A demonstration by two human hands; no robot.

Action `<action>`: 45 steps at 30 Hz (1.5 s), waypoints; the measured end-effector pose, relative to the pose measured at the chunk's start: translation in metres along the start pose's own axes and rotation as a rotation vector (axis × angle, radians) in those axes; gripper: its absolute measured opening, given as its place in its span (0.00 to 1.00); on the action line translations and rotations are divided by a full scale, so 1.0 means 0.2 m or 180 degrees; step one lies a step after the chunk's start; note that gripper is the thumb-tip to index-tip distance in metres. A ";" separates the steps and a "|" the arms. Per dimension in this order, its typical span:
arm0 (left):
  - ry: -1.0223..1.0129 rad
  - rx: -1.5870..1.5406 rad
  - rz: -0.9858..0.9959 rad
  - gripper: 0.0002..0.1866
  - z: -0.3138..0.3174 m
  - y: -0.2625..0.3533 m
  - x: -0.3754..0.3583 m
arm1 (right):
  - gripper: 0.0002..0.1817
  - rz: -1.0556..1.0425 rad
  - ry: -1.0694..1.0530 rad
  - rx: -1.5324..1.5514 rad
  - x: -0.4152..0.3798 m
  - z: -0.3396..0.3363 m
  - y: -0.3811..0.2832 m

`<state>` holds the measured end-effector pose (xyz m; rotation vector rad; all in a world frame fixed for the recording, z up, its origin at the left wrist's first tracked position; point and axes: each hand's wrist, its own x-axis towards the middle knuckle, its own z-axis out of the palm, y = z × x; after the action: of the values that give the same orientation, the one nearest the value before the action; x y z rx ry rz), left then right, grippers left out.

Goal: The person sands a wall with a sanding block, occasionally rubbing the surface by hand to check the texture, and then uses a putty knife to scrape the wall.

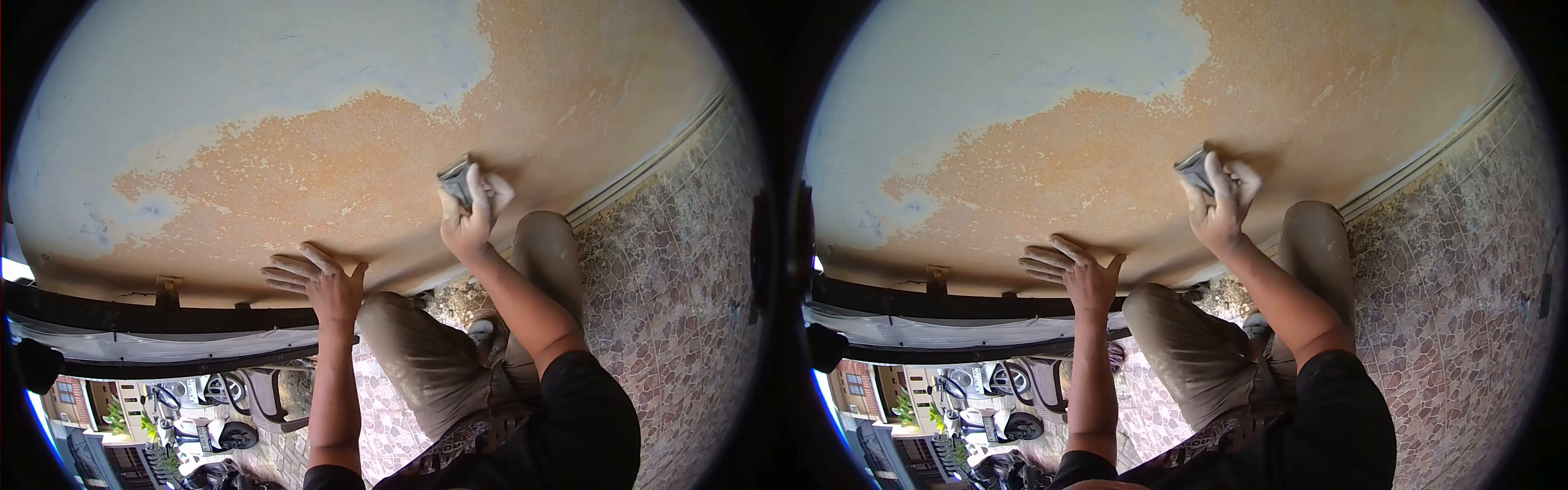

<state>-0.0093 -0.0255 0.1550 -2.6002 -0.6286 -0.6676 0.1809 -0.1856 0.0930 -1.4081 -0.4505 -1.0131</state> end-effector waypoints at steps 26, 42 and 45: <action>-0.0070 -0.0041 -0.0039 0.68 0.03 0.00 -0.02 | 0.36 -0.0220 -0.0236 0.0291 -0.12 0.05 -0.06; -0.0491 -0.0165 -0.0219 0.63 -0.03 0.02 0.02 | 0.29 -0.0688 -0.1087 0.0086 -0.14 0.01 -0.22; -0.0414 -0.0029 -0.0173 0.65 0.01 0.01 0.00 | 0.29 0.0460 0.0337 0.0431 0.27 0.07 -0.27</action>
<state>-0.0077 -0.0268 0.1525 -2.6595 -0.7397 -0.5216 0.1700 -0.1820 0.1700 -1.2416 -0.3282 -0.9180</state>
